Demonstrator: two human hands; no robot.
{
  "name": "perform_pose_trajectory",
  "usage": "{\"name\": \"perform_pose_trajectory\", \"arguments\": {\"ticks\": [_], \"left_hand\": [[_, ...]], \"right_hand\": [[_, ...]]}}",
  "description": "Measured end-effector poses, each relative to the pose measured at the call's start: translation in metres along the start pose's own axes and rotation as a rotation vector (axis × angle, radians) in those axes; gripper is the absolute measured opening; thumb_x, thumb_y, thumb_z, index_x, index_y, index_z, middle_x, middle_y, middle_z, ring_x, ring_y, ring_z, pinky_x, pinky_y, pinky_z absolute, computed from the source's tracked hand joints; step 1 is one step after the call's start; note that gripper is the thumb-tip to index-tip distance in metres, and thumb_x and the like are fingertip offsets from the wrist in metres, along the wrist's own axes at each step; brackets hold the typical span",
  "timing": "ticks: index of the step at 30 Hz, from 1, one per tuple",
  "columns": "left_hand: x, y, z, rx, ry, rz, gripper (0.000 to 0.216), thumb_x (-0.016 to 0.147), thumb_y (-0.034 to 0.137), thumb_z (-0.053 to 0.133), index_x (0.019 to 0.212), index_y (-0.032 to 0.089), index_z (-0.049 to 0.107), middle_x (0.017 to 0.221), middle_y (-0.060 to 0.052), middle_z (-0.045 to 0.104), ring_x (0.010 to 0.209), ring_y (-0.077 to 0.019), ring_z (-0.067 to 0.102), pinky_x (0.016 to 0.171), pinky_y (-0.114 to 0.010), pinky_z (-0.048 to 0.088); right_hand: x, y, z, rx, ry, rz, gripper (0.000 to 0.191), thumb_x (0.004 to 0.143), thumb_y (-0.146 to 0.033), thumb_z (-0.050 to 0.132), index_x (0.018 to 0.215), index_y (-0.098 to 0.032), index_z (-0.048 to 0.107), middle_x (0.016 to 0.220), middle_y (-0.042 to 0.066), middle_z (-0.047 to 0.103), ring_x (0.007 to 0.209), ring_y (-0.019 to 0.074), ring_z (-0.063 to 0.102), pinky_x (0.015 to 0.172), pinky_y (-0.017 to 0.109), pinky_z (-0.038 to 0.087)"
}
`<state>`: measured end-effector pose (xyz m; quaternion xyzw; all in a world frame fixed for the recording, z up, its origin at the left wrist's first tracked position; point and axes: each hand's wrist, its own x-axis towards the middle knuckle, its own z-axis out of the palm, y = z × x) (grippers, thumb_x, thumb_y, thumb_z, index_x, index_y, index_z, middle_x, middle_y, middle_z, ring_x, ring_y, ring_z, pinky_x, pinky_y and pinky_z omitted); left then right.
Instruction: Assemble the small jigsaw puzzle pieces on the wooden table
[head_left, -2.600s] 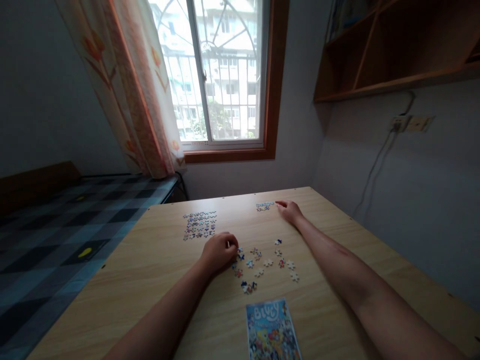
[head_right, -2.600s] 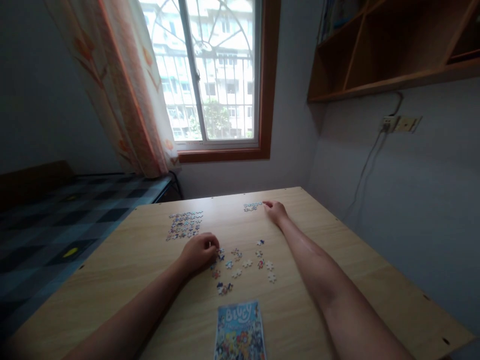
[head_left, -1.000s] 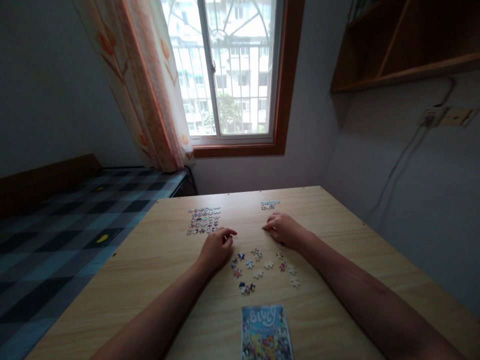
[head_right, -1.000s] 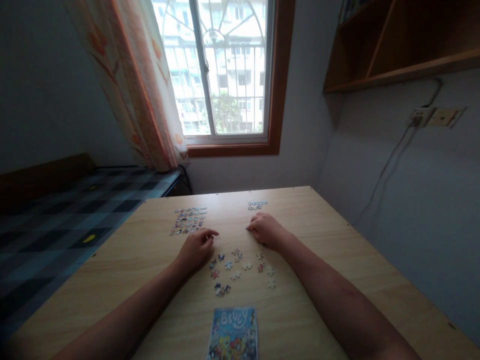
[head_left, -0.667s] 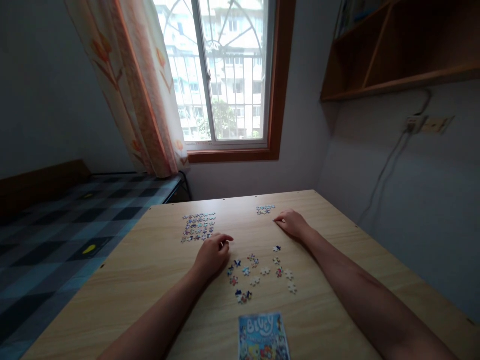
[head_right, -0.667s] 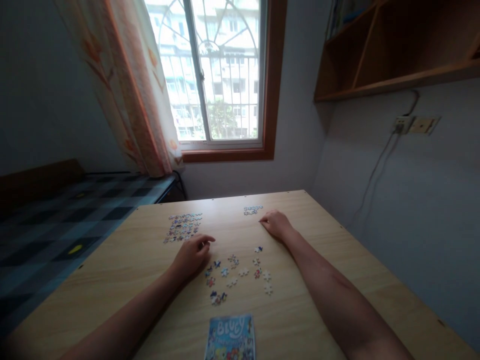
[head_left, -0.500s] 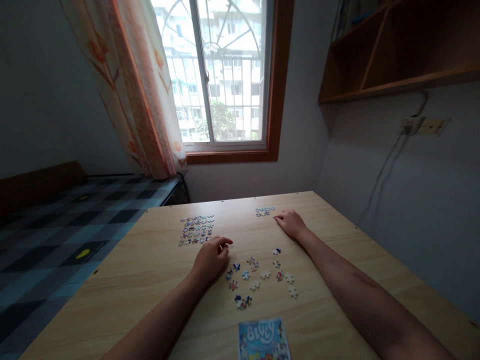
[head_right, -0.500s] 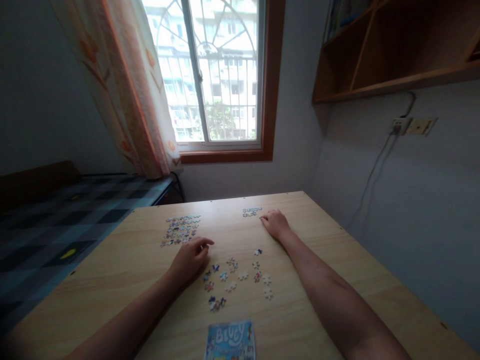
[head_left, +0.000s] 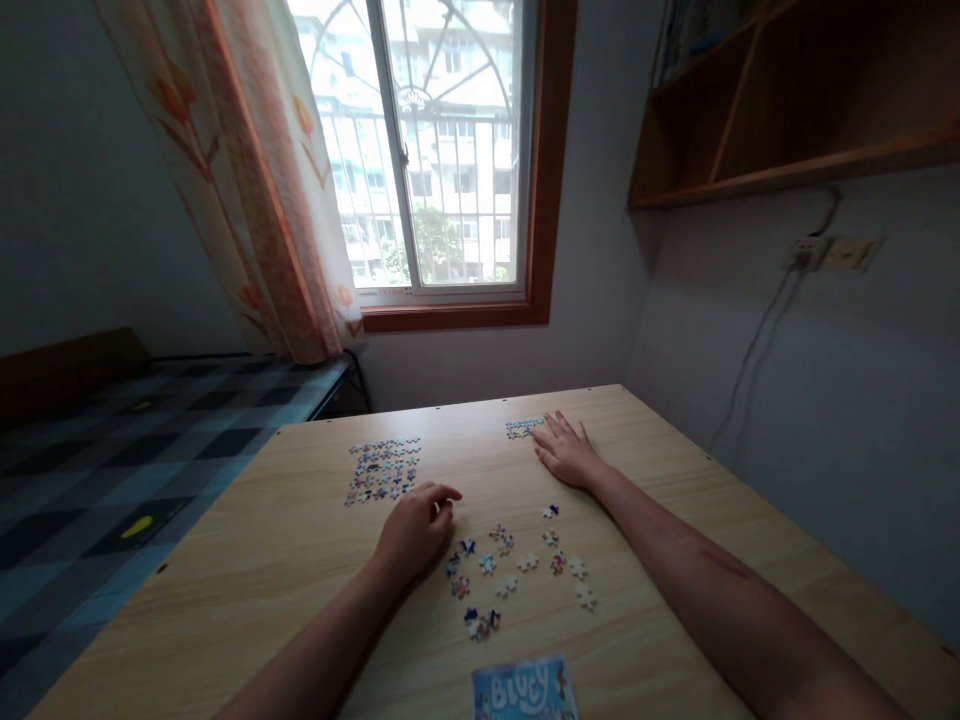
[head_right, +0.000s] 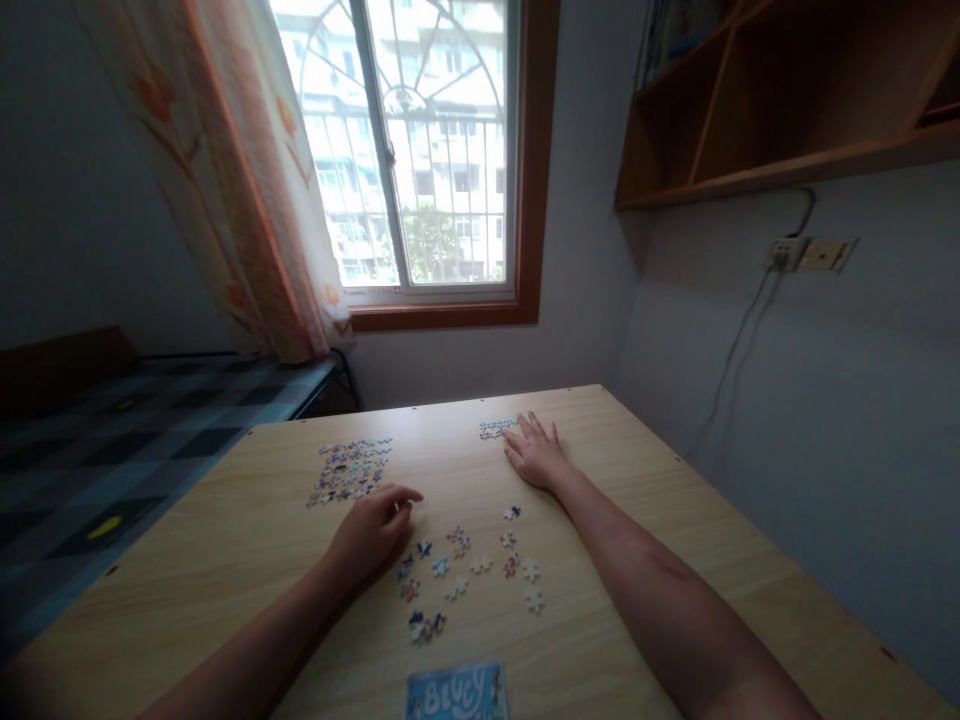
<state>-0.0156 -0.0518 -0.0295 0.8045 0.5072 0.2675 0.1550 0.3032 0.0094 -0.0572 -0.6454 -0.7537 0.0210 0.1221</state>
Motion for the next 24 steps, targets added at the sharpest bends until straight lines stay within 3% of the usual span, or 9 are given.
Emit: {"name": "perform_pose_trajectory", "arguments": {"ticks": [7, 14, 19, 24], "left_hand": [[0.0009, -0.0017, 0.0011, 0.028, -0.014, 0.016, 0.029, 0.081, 0.015, 0.050, 0.094, 0.023, 0.075, 0.092, -0.003, 0.073, 0.079, -0.0179, 0.065, 0.077, -0.031, 0.047], [-0.0011, -0.0002, 0.0001, 0.018, 0.006, 0.040, 0.029, 0.082, 0.015, 0.049, 0.093, 0.022, 0.075, 0.090, -0.004, 0.073, 0.077, -0.0174, 0.064, 0.077, -0.031, 0.047], [-0.0017, -0.0002, 0.0014, 0.038, 0.007, 0.039, 0.029, 0.081, 0.015, 0.050, 0.093, 0.022, 0.075, 0.091, -0.004, 0.072, 0.077, -0.0173, 0.064, 0.077, -0.031, 0.047], [-0.0020, 0.0019, -0.0007, 0.047, -0.003, 0.045, 0.029, 0.081, 0.015, 0.050, 0.092, 0.022, 0.075, 0.091, -0.004, 0.072, 0.078, -0.0175, 0.064, 0.078, -0.030, 0.048]], "right_hand": [[0.0011, -0.0021, 0.0004, 0.017, -0.031, -0.016, 0.052, 0.102, -0.049, 0.033, 0.147, -0.028, 0.049, 0.167, 0.010, 0.014, 0.153, 0.0310, 0.005, 0.117, 0.064, 0.004], [-0.0025, 0.0040, -0.0041, 0.055, 0.061, 0.038, 0.049, 0.103, -0.045, 0.034, 0.147, -0.032, 0.048, 0.166, 0.007, 0.017, 0.153, 0.0295, 0.008, 0.117, 0.064, 0.011], [-0.0015, 0.0052, -0.0020, 0.044, 0.000, 0.033, 0.052, 0.103, -0.049, 0.030, 0.151, -0.033, 0.041, 0.167, 0.009, 0.016, 0.153, 0.0304, 0.007, 0.117, 0.066, 0.007], [0.0017, 0.0055, 0.0009, 0.055, -0.042, 0.043, 0.049, 0.103, -0.051, 0.030, 0.147, -0.036, 0.048, 0.167, 0.006, 0.014, 0.154, 0.0316, 0.004, 0.116, 0.067, 0.004]]}}
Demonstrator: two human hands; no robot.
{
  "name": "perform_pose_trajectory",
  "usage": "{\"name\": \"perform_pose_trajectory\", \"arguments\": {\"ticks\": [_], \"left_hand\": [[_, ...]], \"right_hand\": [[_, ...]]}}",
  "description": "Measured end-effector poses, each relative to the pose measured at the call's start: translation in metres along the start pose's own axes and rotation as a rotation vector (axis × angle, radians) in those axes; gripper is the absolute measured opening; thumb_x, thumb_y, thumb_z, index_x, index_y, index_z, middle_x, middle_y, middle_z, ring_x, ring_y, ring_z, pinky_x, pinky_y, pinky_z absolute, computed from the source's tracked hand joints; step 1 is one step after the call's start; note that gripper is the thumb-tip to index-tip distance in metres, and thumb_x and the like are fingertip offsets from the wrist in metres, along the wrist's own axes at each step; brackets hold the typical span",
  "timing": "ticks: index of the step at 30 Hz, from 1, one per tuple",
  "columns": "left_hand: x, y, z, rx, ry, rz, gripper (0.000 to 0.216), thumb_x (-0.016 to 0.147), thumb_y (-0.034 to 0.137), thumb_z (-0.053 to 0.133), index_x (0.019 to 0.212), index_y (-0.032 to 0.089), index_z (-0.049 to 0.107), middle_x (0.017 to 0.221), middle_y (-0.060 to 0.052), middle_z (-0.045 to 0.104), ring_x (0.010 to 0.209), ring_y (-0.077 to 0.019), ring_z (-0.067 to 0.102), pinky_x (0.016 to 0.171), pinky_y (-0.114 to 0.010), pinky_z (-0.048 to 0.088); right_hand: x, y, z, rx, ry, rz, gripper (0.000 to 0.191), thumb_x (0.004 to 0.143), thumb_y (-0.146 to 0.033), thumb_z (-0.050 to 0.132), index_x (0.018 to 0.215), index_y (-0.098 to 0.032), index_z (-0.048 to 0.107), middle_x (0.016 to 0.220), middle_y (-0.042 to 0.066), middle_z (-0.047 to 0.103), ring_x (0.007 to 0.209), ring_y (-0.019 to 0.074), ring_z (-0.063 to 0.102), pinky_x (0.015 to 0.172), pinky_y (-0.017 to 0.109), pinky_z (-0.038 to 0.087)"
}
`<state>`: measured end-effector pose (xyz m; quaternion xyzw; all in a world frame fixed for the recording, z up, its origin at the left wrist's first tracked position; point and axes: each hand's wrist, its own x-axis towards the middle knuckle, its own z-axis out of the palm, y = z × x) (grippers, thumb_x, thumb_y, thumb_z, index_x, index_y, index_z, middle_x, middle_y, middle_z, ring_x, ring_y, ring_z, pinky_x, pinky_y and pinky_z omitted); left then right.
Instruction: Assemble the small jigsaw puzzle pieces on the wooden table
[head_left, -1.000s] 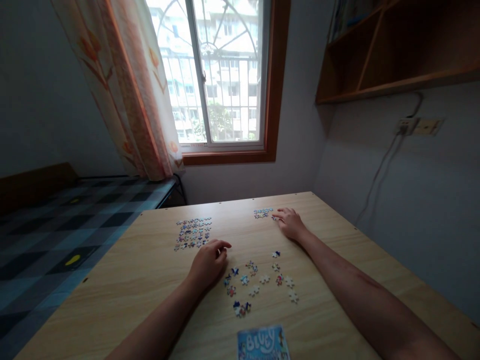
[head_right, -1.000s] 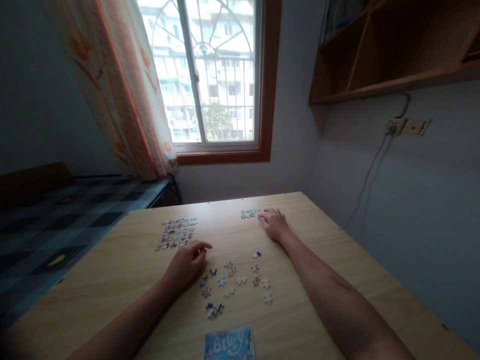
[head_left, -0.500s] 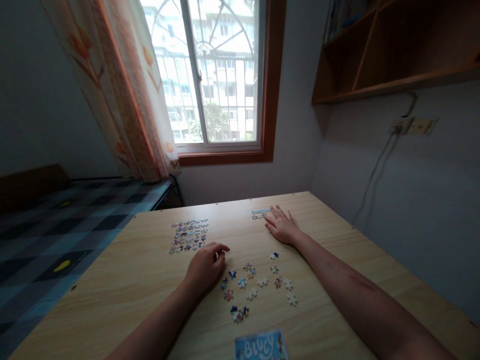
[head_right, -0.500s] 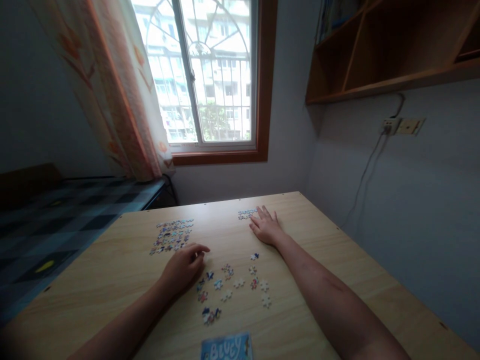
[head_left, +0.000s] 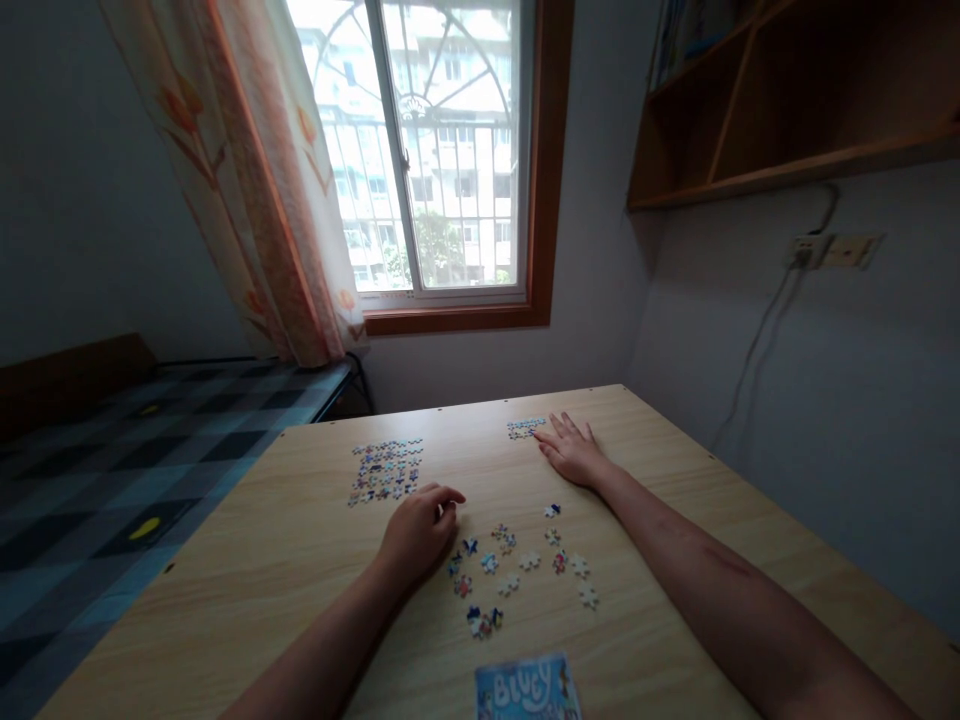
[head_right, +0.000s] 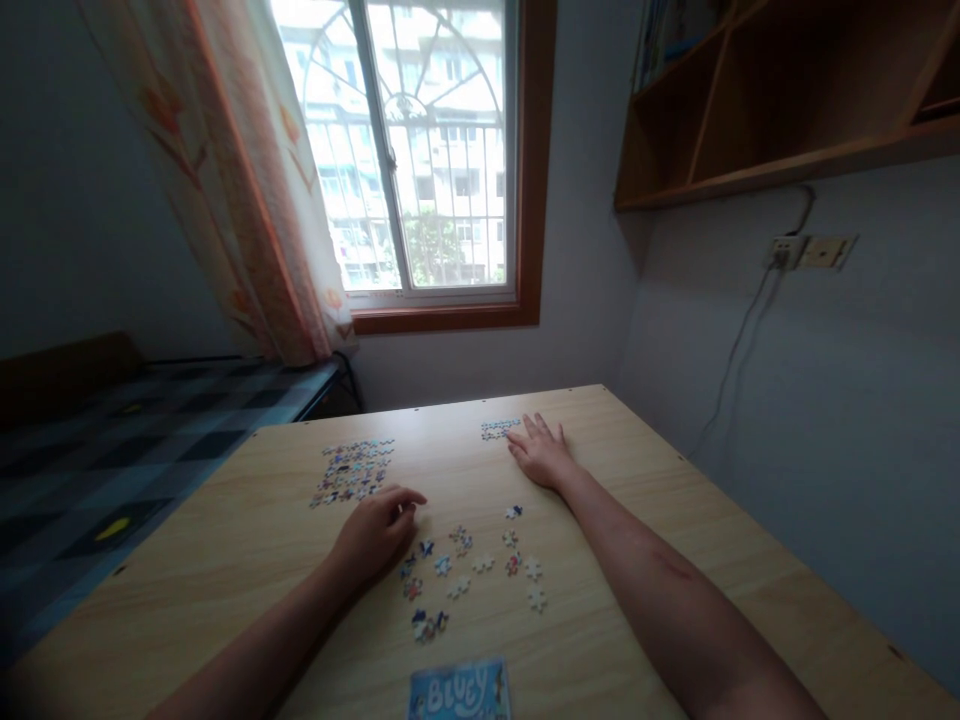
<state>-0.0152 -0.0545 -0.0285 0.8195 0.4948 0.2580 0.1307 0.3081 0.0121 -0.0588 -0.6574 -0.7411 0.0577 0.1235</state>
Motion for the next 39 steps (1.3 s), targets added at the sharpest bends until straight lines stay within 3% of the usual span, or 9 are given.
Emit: {"name": "perform_pose_trajectory", "arguments": {"ticks": [4, 10, 14, 20, 39], "left_hand": [[0.000, 0.000, 0.000, -0.003, 0.002, 0.007, 0.028, 0.082, 0.015, 0.050, 0.092, 0.022, 0.075, 0.092, -0.004, 0.072, 0.080, -0.0183, 0.065, 0.080, -0.031, 0.048], [0.000, -0.003, 0.002, -0.005, 0.014, 0.019, 0.028, 0.081, 0.016, 0.050, 0.090, 0.023, 0.076, 0.090, -0.004, 0.073, 0.079, -0.0179, 0.065, 0.078, -0.030, 0.048], [0.000, -0.002, 0.001, 0.005, 0.009, 0.021, 0.028, 0.081, 0.016, 0.050, 0.090, 0.022, 0.076, 0.091, -0.004, 0.073, 0.079, -0.0175, 0.065, 0.078, -0.030, 0.049], [0.000, -0.001, 0.001, 0.019, -0.003, 0.020, 0.027, 0.081, 0.014, 0.051, 0.089, 0.023, 0.075, 0.091, -0.003, 0.073, 0.078, -0.0172, 0.065, 0.077, -0.030, 0.048], [-0.002, 0.003, -0.001, 0.003, -0.038, 0.001, 0.027, 0.082, 0.014, 0.052, 0.092, 0.022, 0.076, 0.094, -0.004, 0.071, 0.080, -0.0178, 0.064, 0.078, -0.030, 0.046]], "right_hand": [[0.000, 0.002, 0.000, 0.051, 0.085, 0.014, 0.048, 0.103, -0.046, 0.032, 0.148, -0.034, 0.046, 0.165, 0.007, 0.024, 0.153, 0.0308, 0.011, 0.116, 0.068, 0.008], [-0.003, 0.007, -0.002, 0.064, 0.194, 0.056, 0.039, 0.099, -0.034, 0.039, 0.125, -0.029, 0.067, 0.158, 0.006, 0.039, 0.150, 0.0282, 0.022, 0.116, 0.060, 0.019], [-0.003, 0.009, -0.002, 0.046, 0.186, 0.049, 0.038, 0.096, -0.030, 0.042, 0.119, -0.029, 0.072, 0.158, 0.004, 0.038, 0.149, 0.0280, 0.022, 0.117, 0.058, 0.017], [0.002, 0.010, 0.003, -0.015, 0.110, 0.044, 0.044, 0.097, -0.030, 0.041, 0.137, -0.033, 0.061, 0.163, 0.004, 0.030, 0.151, 0.0290, 0.018, 0.117, 0.060, 0.015], [0.001, 0.013, 0.005, 0.001, 0.143, 0.051, 0.043, 0.099, -0.034, 0.040, 0.137, -0.033, 0.060, 0.160, 0.006, 0.036, 0.149, 0.0301, 0.024, 0.116, 0.056, 0.021]]}}
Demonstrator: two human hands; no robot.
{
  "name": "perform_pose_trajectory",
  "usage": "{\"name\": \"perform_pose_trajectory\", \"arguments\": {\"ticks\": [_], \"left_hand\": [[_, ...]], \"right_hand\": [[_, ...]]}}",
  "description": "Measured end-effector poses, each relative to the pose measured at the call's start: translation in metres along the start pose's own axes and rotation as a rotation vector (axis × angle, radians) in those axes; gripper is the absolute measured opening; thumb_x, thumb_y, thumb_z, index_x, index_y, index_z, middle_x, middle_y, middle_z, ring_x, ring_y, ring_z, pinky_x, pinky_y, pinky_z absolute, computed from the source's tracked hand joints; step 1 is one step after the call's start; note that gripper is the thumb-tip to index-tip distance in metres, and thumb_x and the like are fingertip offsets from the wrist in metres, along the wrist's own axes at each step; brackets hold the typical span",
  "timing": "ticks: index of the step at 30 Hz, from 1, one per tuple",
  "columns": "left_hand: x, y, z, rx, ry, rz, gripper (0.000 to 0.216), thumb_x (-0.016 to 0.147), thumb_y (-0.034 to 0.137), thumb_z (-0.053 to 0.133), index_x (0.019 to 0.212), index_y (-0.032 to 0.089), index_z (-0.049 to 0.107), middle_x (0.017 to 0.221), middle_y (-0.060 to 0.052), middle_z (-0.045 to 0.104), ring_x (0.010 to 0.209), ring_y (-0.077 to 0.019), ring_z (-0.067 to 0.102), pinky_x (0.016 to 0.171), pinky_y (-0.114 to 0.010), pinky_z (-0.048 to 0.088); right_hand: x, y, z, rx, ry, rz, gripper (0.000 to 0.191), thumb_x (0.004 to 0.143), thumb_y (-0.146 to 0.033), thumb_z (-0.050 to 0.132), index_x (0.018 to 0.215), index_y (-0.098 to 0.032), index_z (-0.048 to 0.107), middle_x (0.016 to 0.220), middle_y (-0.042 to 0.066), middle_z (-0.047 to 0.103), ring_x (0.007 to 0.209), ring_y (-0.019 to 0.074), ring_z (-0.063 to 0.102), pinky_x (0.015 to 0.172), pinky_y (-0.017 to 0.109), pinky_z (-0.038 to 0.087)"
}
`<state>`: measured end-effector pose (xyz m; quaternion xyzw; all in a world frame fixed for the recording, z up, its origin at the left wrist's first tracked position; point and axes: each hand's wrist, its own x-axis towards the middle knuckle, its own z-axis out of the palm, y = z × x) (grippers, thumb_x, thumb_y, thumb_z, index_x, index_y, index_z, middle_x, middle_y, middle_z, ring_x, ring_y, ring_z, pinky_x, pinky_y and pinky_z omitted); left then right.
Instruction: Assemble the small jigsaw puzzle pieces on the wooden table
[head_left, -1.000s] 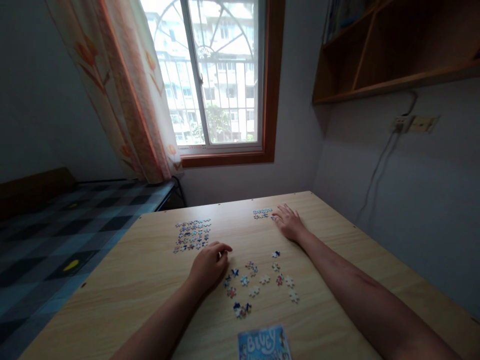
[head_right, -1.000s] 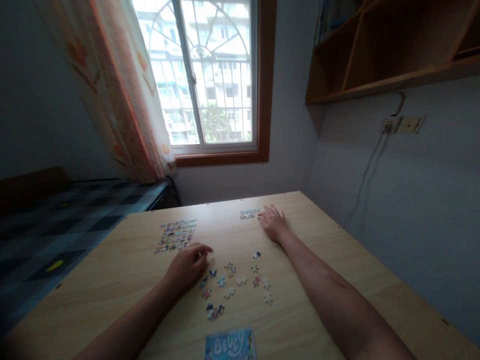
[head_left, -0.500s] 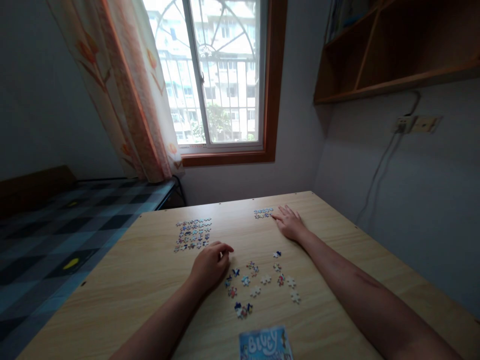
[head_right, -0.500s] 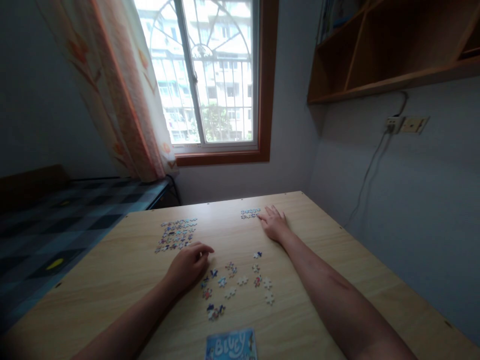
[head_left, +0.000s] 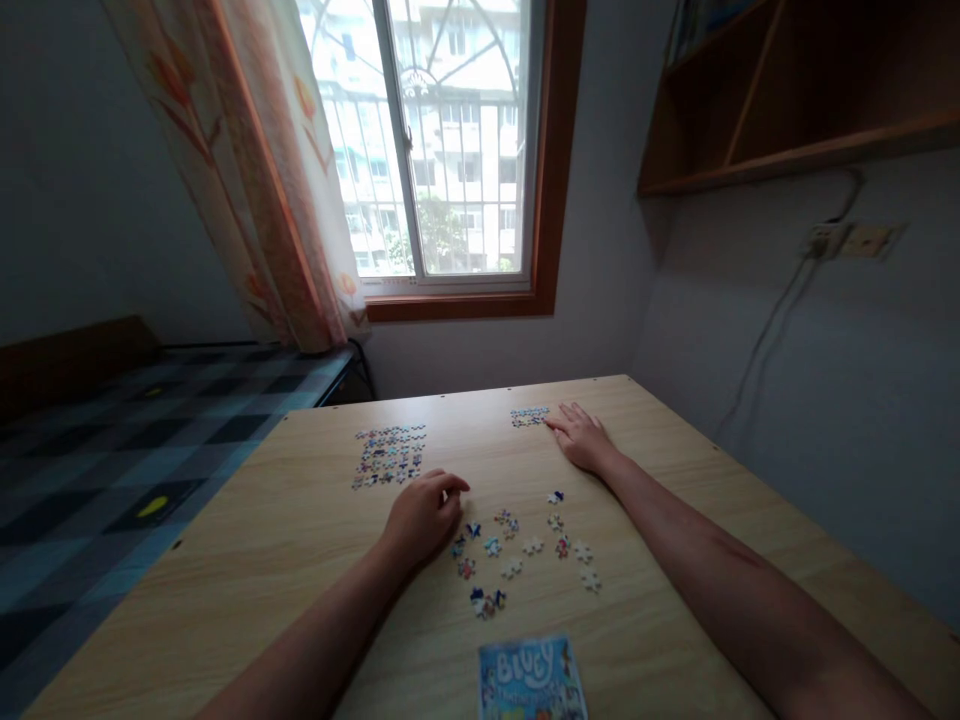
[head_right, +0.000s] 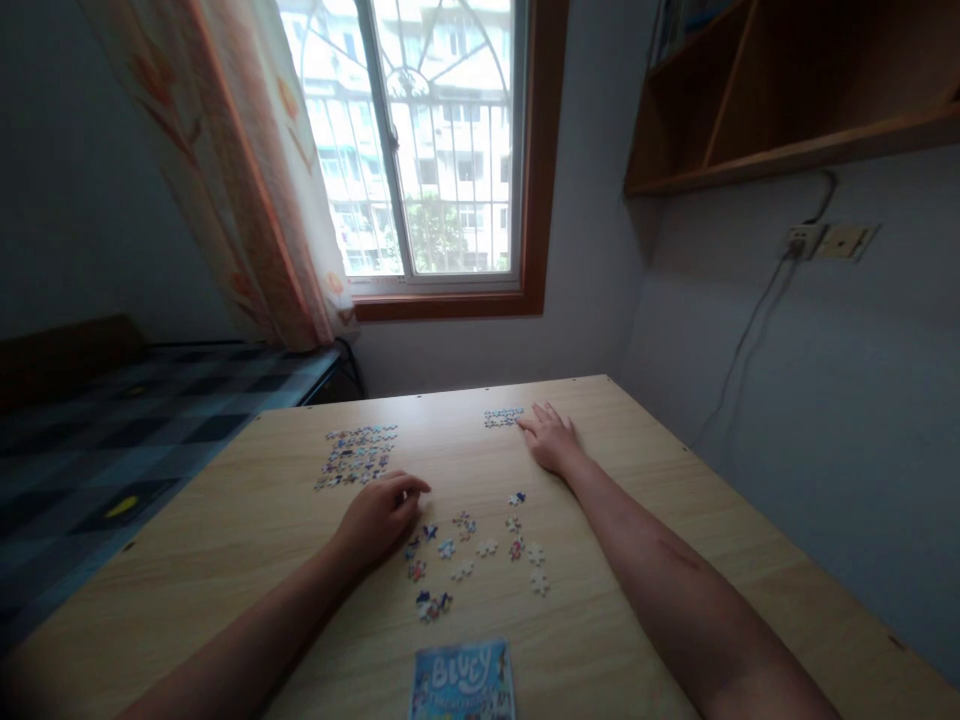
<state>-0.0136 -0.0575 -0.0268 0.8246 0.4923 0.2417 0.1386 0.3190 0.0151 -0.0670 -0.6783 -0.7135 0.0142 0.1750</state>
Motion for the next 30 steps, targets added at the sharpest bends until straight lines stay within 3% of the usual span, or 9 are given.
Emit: {"name": "perform_pose_trajectory", "arguments": {"ticks": [7, 11, 15, 17, 22, 26, 30], "left_hand": [[0.001, -0.002, 0.002, -0.018, 0.009, 0.002, 0.027, 0.082, 0.015, 0.052, 0.093, 0.021, 0.076, 0.093, -0.004, 0.071, 0.077, -0.0173, 0.062, 0.077, -0.031, 0.046], [0.001, -0.003, 0.004, -0.013, 0.020, 0.013, 0.027, 0.083, 0.016, 0.052, 0.092, 0.022, 0.077, 0.092, -0.004, 0.071, 0.078, -0.0175, 0.063, 0.076, -0.030, 0.046], [0.001, -0.004, 0.006, -0.019, 0.033, 0.020, 0.026, 0.084, 0.017, 0.052, 0.093, 0.022, 0.077, 0.093, -0.004, 0.071, 0.078, -0.0170, 0.063, 0.077, -0.030, 0.046], [0.000, -0.004, 0.006, -0.022, 0.040, 0.017, 0.026, 0.085, 0.018, 0.052, 0.095, 0.022, 0.076, 0.093, -0.004, 0.072, 0.078, -0.0171, 0.063, 0.077, -0.030, 0.047], [0.000, -0.002, 0.005, -0.029, 0.052, 0.017, 0.027, 0.083, 0.016, 0.053, 0.095, 0.022, 0.077, 0.092, -0.004, 0.072, 0.081, -0.0182, 0.063, 0.079, -0.031, 0.048], [0.001, -0.001, 0.005, -0.035, 0.057, 0.014, 0.028, 0.081, 0.014, 0.053, 0.095, 0.021, 0.076, 0.090, -0.004, 0.071, 0.080, -0.0183, 0.063, 0.079, -0.031, 0.048], [0.001, -0.002, 0.007, -0.039, 0.069, 0.000, 0.028, 0.080, 0.013, 0.053, 0.095, 0.021, 0.076, 0.088, -0.004, 0.072, 0.080, -0.0184, 0.064, 0.079, -0.030, 0.049]], "right_hand": [[-0.006, 0.000, -0.010, 0.059, 0.135, -0.033, 0.043, 0.098, -0.027, 0.039, 0.136, -0.023, 0.058, 0.150, 0.011, 0.049, 0.142, 0.0285, 0.036, 0.115, 0.048, 0.027], [-0.012, -0.010, -0.022, 0.118, 0.161, -0.141, 0.032, 0.097, -0.035, 0.048, 0.119, -0.022, 0.067, 0.124, 0.009, 0.067, 0.119, 0.0248, 0.054, 0.105, 0.039, 0.036], [-0.021, -0.035, -0.032, 0.213, 0.119, -0.428, 0.025, 0.093, -0.042, 0.061, 0.084, -0.020, 0.070, 0.078, 0.004, 0.069, 0.085, 0.0204, 0.058, 0.088, 0.034, 0.039], [-0.028, -0.052, -0.035, 0.269, 0.078, -0.606, 0.026, 0.090, -0.041, 0.066, 0.076, -0.019, 0.068, 0.070, 0.002, 0.065, 0.077, 0.0183, 0.056, 0.082, 0.032, 0.039], [-0.046, -0.092, -0.038, 0.352, -0.089, -0.854, 0.006, 0.086, -0.025, 0.070, 0.082, -0.021, 0.072, 0.078, 0.001, 0.069, 0.078, 0.0165, 0.057, 0.082, 0.031, 0.040], [-0.059, -0.113, -0.040, 0.387, -0.145, -0.950, 0.029, 0.083, -0.007, 0.058, 0.094, -0.026, 0.078, 0.088, 0.002, 0.072, 0.082, 0.0164, 0.058, 0.085, 0.033, 0.041], [-0.068, -0.123, -0.042, 0.361, -0.172, -0.981, 0.041, 0.078, -0.003, 0.055, 0.100, -0.028, 0.078, 0.092, 0.002, 0.072, 0.086, 0.0171, 0.057, 0.089, 0.036, 0.041]]}}
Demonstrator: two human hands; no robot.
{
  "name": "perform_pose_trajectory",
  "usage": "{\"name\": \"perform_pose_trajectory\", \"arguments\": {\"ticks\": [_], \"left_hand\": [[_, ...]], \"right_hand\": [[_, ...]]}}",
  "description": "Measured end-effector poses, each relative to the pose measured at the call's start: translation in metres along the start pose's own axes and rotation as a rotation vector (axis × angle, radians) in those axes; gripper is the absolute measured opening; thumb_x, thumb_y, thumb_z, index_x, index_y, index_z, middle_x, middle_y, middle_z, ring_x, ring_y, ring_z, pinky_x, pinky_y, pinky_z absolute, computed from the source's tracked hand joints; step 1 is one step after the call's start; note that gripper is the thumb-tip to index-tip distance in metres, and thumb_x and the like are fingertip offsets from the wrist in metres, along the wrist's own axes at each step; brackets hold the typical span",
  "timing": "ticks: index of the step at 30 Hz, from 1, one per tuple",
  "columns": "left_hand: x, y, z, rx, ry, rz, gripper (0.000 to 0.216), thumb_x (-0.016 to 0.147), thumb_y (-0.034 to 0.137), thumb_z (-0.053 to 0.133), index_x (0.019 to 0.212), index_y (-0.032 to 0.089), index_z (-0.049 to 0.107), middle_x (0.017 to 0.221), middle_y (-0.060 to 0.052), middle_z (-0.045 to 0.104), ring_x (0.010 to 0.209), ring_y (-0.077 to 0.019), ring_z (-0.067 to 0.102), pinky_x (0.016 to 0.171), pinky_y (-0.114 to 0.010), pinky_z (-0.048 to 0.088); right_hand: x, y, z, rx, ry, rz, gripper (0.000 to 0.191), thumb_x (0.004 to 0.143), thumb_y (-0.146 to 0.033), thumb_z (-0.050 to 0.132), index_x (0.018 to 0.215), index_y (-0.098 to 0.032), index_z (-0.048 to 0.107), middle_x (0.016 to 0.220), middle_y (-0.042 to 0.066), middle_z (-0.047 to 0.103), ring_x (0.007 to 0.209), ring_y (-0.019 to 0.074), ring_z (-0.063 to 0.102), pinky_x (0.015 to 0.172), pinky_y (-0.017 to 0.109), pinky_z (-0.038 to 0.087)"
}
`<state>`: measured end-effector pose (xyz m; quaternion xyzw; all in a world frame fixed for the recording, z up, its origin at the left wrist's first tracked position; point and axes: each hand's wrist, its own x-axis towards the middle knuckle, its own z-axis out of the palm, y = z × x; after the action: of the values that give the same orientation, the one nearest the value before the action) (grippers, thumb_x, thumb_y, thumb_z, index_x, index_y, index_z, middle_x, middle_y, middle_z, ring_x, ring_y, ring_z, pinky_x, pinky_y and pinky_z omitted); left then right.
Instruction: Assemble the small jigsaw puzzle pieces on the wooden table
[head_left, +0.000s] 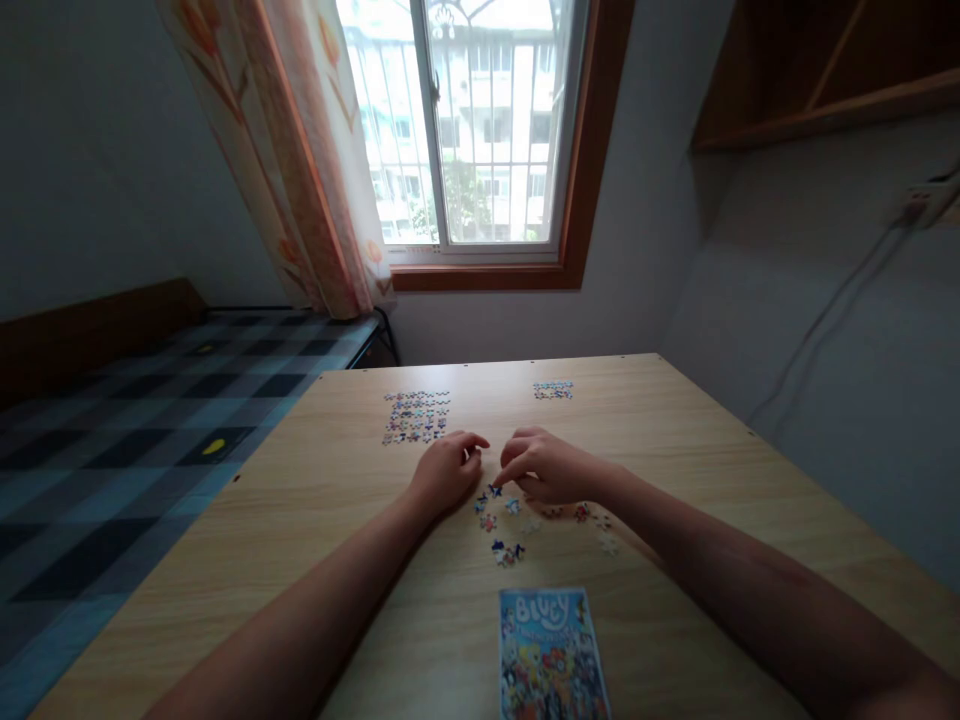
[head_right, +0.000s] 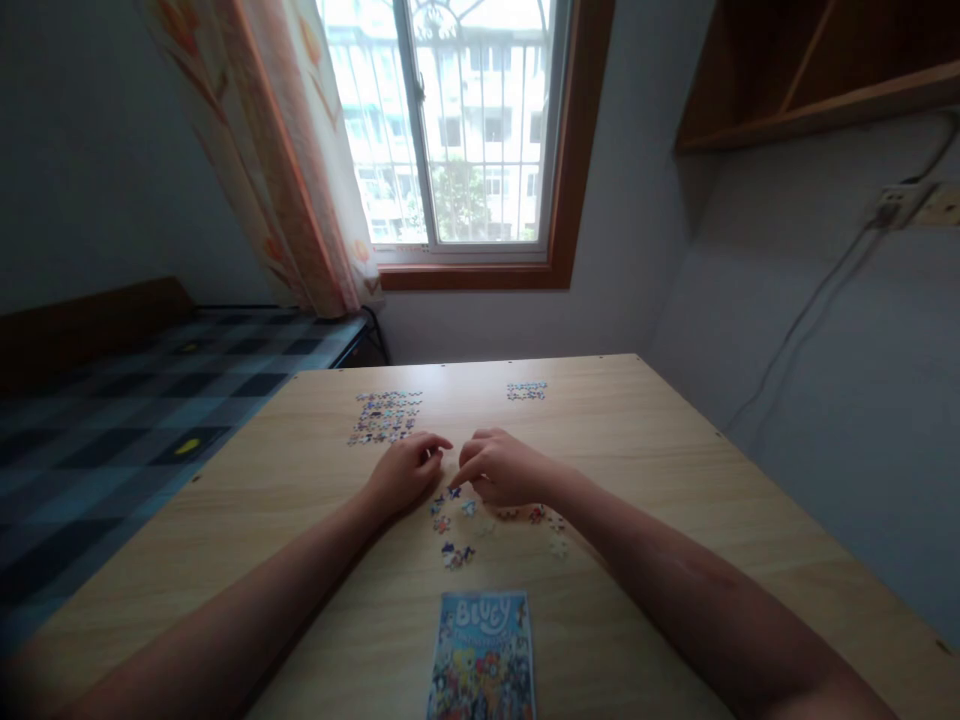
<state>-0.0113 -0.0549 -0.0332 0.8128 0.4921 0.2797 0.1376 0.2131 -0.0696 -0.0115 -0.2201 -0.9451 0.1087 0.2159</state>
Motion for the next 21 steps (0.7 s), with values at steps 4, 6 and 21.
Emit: {"name": "perform_pose_trajectory", "arguments": {"ticks": [4, 6, 21], "left_hand": [[0.000, 0.000, 0.000, -0.007, 0.002, -0.001, 0.029, 0.080, 0.013, 0.054, 0.096, 0.022, 0.076, 0.090, -0.003, 0.072, 0.083, -0.0183, 0.064, 0.081, -0.030, 0.049], [0.000, 0.000, 0.000, -0.005, 0.002, -0.003, 0.028, 0.080, 0.013, 0.054, 0.096, 0.022, 0.076, 0.090, -0.003, 0.072, 0.083, -0.0184, 0.065, 0.081, -0.030, 0.049], [0.000, -0.001, 0.002, -0.025, 0.013, -0.004, 0.028, 0.080, 0.015, 0.052, 0.095, 0.021, 0.074, 0.090, -0.004, 0.072, 0.082, -0.0188, 0.064, 0.082, -0.032, 0.049]], "right_hand": [[0.000, -0.004, -0.001, 0.002, -0.009, 0.013, 0.040, 0.076, -0.003, 0.056, 0.097, -0.027, 0.079, 0.087, 0.002, 0.071, 0.082, 0.0172, 0.056, 0.088, 0.036, 0.043], [-0.001, -0.004, -0.006, 0.020, -0.038, 0.040, 0.037, 0.077, -0.004, 0.057, 0.098, -0.026, 0.079, 0.085, 0.003, 0.070, 0.081, 0.0171, 0.057, 0.085, 0.034, 0.044], [0.003, -0.031, -0.013, 0.028, -0.219, 0.145, 0.025, 0.091, -0.018, 0.061, 0.108, -0.024, 0.077, 0.093, 0.005, 0.073, 0.075, 0.0135, 0.061, 0.070, 0.027, 0.044]]}}
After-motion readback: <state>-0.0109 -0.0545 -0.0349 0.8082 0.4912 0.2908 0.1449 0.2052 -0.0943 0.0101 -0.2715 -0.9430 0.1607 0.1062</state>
